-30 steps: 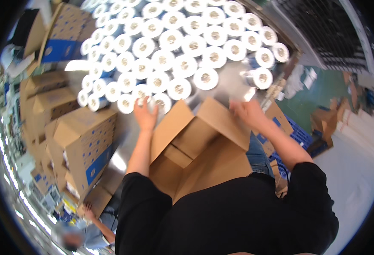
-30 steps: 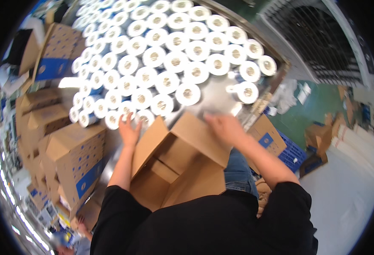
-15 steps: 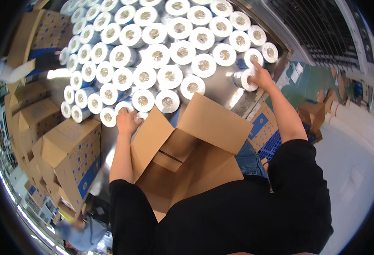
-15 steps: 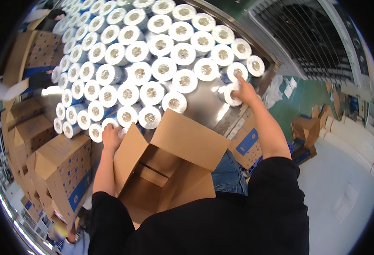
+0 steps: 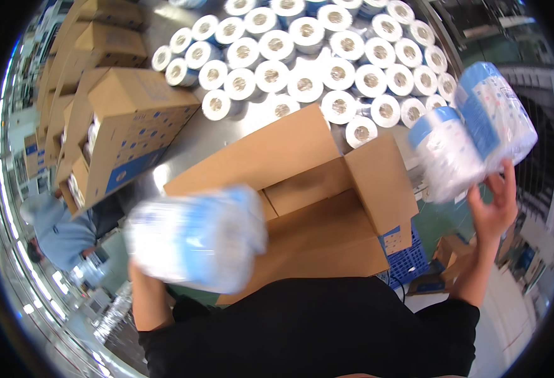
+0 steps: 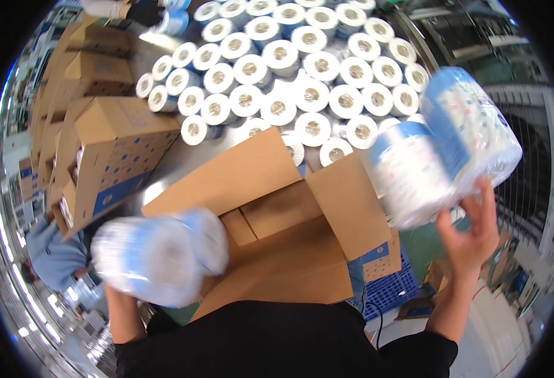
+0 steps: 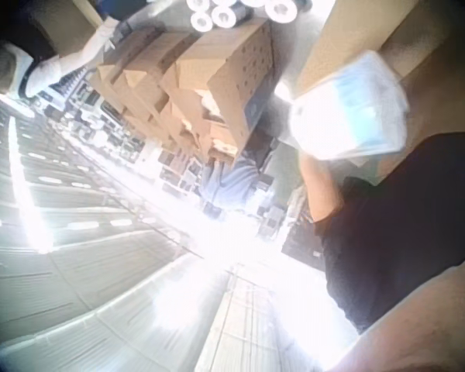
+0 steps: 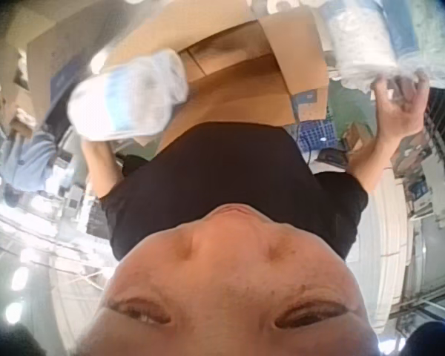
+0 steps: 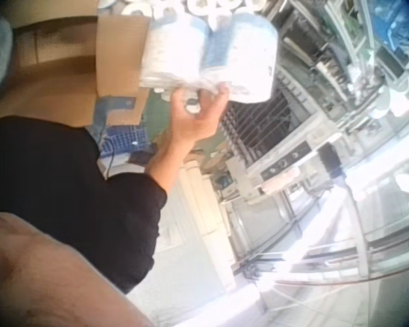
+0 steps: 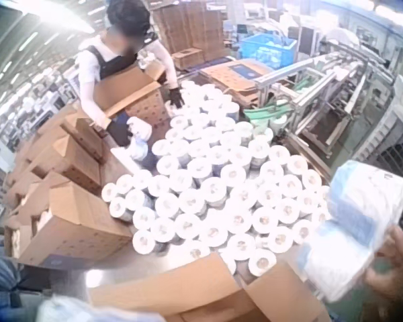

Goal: The person picks up a cardboard box from a stack, opens it, and packs it with paper rolls from a large table. The person then moves the filled box to a conveyor belt and repeats the process with a new box.

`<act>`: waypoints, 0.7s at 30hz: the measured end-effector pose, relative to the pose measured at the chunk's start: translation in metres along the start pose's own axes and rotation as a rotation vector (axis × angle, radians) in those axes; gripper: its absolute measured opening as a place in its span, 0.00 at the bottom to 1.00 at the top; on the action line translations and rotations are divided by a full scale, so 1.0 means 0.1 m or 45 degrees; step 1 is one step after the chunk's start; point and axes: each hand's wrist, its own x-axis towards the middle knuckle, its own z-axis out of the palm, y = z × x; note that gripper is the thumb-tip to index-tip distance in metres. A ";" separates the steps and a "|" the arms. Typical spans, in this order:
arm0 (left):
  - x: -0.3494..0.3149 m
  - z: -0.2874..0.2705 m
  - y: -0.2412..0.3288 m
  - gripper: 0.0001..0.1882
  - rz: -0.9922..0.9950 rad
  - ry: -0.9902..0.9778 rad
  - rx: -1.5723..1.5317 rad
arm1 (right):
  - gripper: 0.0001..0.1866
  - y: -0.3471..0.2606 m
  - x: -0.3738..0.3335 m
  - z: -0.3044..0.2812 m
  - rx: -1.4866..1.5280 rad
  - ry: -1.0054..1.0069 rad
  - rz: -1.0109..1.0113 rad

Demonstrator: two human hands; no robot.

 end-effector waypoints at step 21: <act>0.91 0.54 0.61 0.08 0.436 -0.170 0.988 | 0.34 -1.55 -2.26 3.89 -0.044 -2.165 -0.471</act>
